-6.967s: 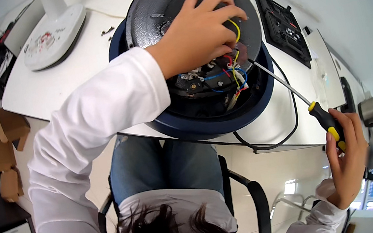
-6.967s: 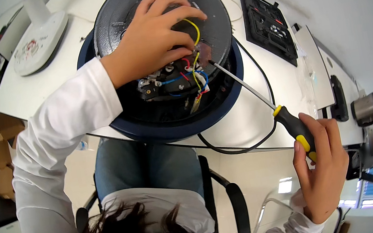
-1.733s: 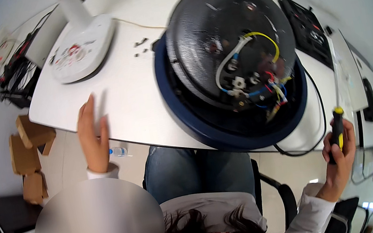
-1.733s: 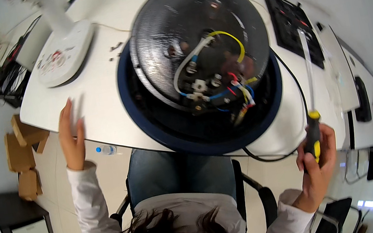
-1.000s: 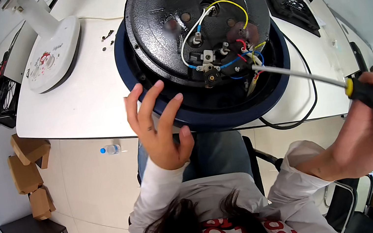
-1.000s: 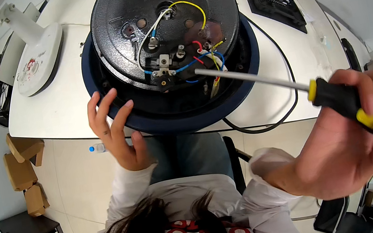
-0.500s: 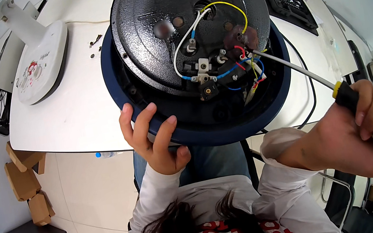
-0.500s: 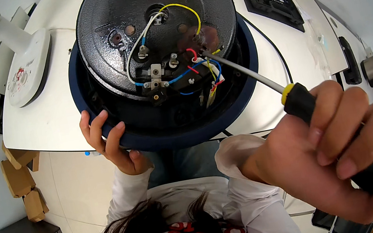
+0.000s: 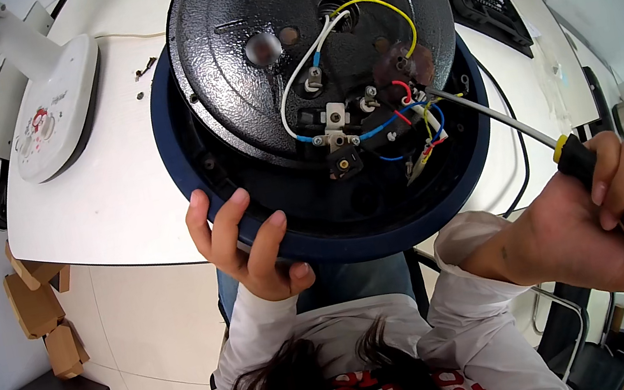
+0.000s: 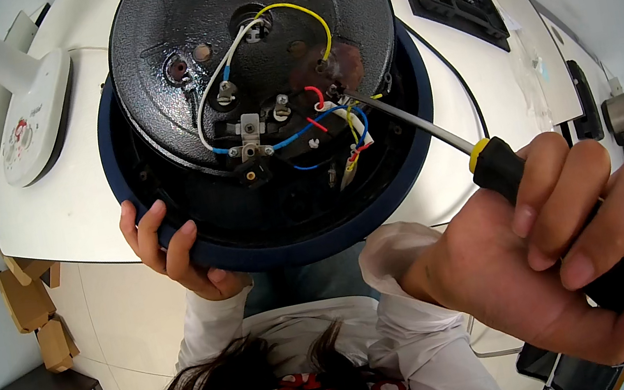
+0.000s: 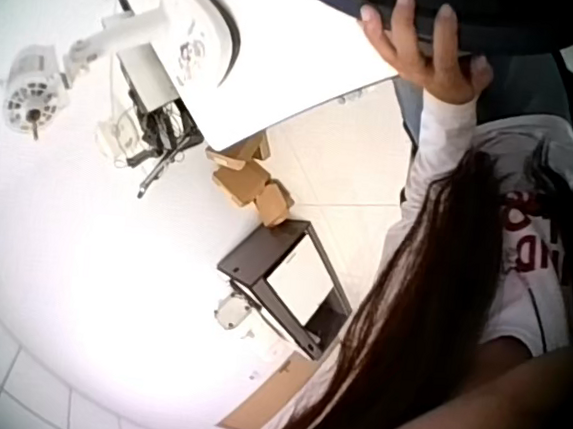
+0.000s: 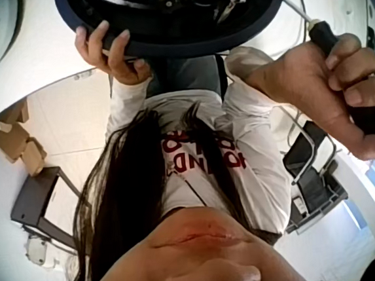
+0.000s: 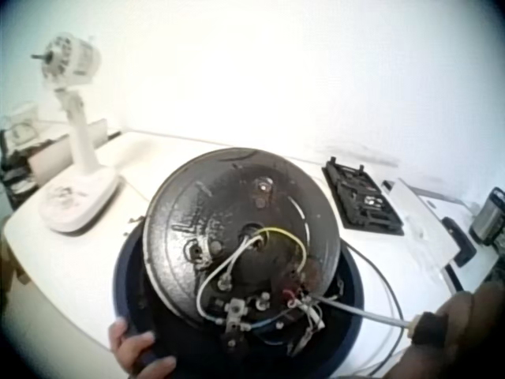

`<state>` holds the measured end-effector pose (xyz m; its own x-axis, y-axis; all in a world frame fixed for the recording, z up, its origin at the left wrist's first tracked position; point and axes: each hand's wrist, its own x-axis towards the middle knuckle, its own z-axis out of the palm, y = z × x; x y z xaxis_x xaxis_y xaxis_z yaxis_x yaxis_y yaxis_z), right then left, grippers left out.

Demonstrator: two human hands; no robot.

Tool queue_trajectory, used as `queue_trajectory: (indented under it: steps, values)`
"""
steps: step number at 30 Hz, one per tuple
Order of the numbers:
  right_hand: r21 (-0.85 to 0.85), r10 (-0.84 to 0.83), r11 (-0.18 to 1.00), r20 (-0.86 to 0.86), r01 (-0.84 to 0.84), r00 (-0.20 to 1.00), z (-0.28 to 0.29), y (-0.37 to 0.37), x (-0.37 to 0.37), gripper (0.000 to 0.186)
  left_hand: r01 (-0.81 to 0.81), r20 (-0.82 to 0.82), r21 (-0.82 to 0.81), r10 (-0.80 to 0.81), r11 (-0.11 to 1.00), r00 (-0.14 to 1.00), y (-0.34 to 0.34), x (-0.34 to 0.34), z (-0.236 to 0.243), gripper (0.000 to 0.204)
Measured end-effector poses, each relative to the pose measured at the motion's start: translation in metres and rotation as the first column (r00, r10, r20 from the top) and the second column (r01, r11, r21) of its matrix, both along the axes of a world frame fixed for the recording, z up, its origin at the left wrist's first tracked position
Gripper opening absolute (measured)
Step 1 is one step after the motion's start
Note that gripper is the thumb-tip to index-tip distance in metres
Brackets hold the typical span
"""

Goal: The person uses a screwdriver to tighten screws on the internal wiring of a disassembled appliance base. They repeatedly adjust and secure connections within the circular housing while seated at a workbench.

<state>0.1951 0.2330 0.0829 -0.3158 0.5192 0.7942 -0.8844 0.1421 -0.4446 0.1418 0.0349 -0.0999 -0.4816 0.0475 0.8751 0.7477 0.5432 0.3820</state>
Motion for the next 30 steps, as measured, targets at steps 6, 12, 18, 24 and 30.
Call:
queue_trajectory:
  steps: [6, 12, 18, 24, 30]
  values:
    - [-0.001, 0.009, 1.000, -0.001, -0.009, 1.000, -0.0005, 0.0001, 0.0011, 0.020, -0.005, 0.000, -0.007, 0.005, 1.000, 1.000, 0.0010, 0.0000, 0.0002, 0.041]
    - [0.004, 0.013, 1.000, 0.004, -0.013, 1.000, -0.0004, 0.0012, 0.0019, 0.020, -0.007, 0.001, -0.008, 0.007, 1.000, 1.000, 0.0012, 0.0003, 0.0013, 0.041]
    - [0.010, 0.039, 0.999, 0.000, -0.039, 0.999, -0.0016, 0.0023, 0.0031, 0.020, -0.014, -0.009, -0.008, 0.014, 1.000, 1.000, 0.0014, -0.0006, -0.0007, 0.041]
    - [0.001, 0.054, 0.999, -0.009, -0.054, 0.999, -0.0012, 0.0014, 0.0034, 0.020, -0.021, -0.008, -0.001, 0.021, 1.000, 1.000, 0.0019, -0.0001, -0.0016, 0.041]
    - [0.016, 0.044, 0.999, 0.005, -0.045, 0.999, -0.0010, 0.0018, 0.0022, 0.020, -0.016, -0.006, -0.005, 0.016, 1.000, 1.000, 0.0018, -0.0005, -0.0008, 0.041]
